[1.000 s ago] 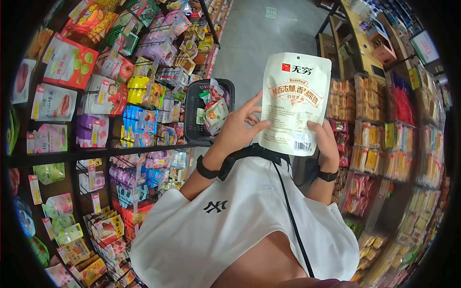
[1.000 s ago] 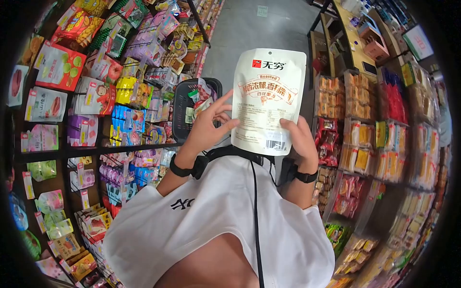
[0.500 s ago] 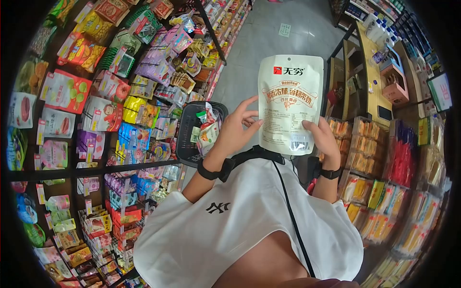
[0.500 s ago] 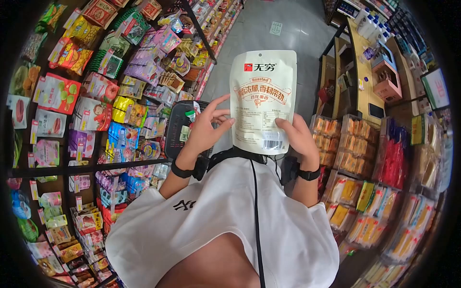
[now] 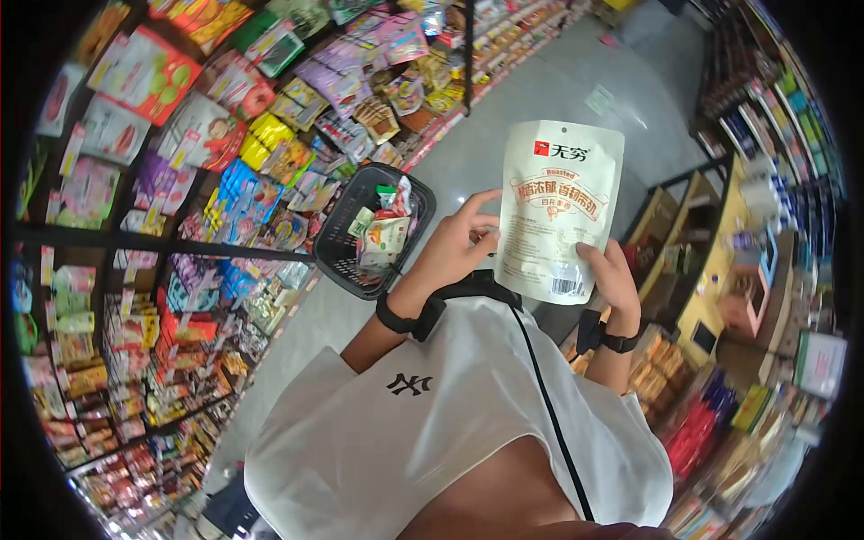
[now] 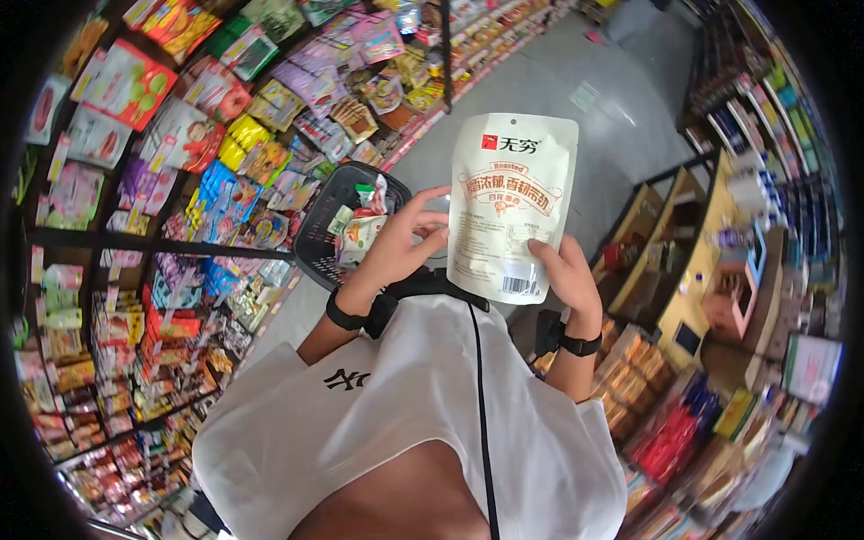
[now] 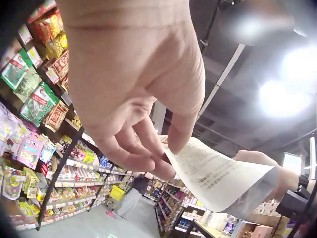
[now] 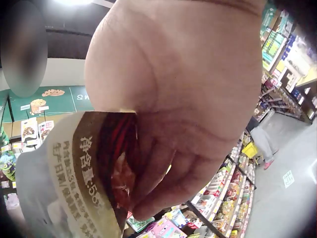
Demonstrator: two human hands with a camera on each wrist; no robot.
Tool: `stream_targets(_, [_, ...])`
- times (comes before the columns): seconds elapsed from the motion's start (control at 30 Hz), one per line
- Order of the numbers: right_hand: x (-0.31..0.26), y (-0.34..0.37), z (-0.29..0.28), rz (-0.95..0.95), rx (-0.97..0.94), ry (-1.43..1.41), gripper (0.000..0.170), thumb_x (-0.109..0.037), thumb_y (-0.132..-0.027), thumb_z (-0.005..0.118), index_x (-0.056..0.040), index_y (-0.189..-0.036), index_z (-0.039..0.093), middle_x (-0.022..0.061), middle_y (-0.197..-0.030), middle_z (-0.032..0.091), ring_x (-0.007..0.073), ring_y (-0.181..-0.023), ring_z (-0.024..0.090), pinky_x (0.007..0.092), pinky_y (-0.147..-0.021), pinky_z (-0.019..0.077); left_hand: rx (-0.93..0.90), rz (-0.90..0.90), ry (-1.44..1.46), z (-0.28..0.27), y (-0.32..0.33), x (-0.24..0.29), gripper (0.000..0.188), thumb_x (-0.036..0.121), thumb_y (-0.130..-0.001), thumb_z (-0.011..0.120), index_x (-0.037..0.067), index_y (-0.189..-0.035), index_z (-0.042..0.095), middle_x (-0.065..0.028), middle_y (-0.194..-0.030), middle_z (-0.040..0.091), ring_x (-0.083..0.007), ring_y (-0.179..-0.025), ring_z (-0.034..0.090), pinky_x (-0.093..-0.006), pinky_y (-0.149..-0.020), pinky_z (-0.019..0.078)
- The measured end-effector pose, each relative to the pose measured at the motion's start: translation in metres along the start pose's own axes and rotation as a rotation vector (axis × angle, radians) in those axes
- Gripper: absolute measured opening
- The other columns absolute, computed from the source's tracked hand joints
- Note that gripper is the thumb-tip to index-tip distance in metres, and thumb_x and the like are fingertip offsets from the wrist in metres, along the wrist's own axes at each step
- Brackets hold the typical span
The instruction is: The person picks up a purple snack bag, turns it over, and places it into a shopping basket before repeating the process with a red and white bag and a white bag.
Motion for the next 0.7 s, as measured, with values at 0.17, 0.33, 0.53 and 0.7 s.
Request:
stream_targets(0.17, [-0.023,-0.072,0.032,-0.034,-0.185,0.066,0.033,-0.014,-0.1,0.062,0.0097,-0.121,0.067,0.0093,-0.109,0.075,0.0144,-0.097,0.067,0.0314,-0.088,0.053,0.119,0.018,-0.014,-0.059,-0.013,-0.01,0.057,-0.004,-0.095,0.058,0.007,-0.148,0.042,-0.013,-0.101,0.077,-0.0175,-0.084,0.073,-0.0293,-0.074,0.0537])
stream_targets(0.33, [-0.051,-0.149,0.082,-0.165,-0.366,0.181,0.028,-0.01,-0.099,0.066,0.0068,-0.121,0.07,0.0086,-0.111,0.076,0.0136,-0.099,0.067,0.0312,-0.089,0.0532,0.228,-0.068,0.102,-0.121,-0.012,-0.029,0.054,-0.005,-0.094,0.06,0.005,-0.144,0.042,-0.0106,-0.112,0.073,-0.0164,-0.089,0.072,-0.0292,-0.077,0.0547])
stream_targets(0.53, [-0.073,-0.24,0.161,-0.278,-0.684,0.429,0.026,-0.012,-0.1,0.065,0.0032,-0.121,0.071,0.0076,-0.11,0.078,0.0133,-0.099,0.067,0.032,-0.092,0.0527,0.342,-0.201,-0.092,-0.176,0.01,-0.031,0.043,0.011,-0.088,0.075,0.0,-0.128,0.063,-0.0121,-0.107,0.076,-0.0185,-0.087,0.075,-0.0308,-0.076,0.0576])
stream_targets(0.7, [-0.09,-0.311,0.214,-0.353,-0.985,0.561,0.025,-0.016,-0.101,0.066,0.0026,-0.118,0.072,0.0098,-0.099,0.077,0.0135,-0.091,0.068,0.0309,-0.085,0.054,0.604,-0.276,-0.114,-0.196,0.021,-0.05,0.034,0.021,-0.087,0.08,0.003,-0.115,0.074,-0.0132,-0.091,0.077,-0.0225,-0.079,0.074,-0.034,-0.073,0.0566])
Point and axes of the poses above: each hand's wrist, its own y-axis away from the middle knuckle, its own z-axis out of the palm, x = y × z, the point moved 3 cm from there along -y, towards the middle knuckle
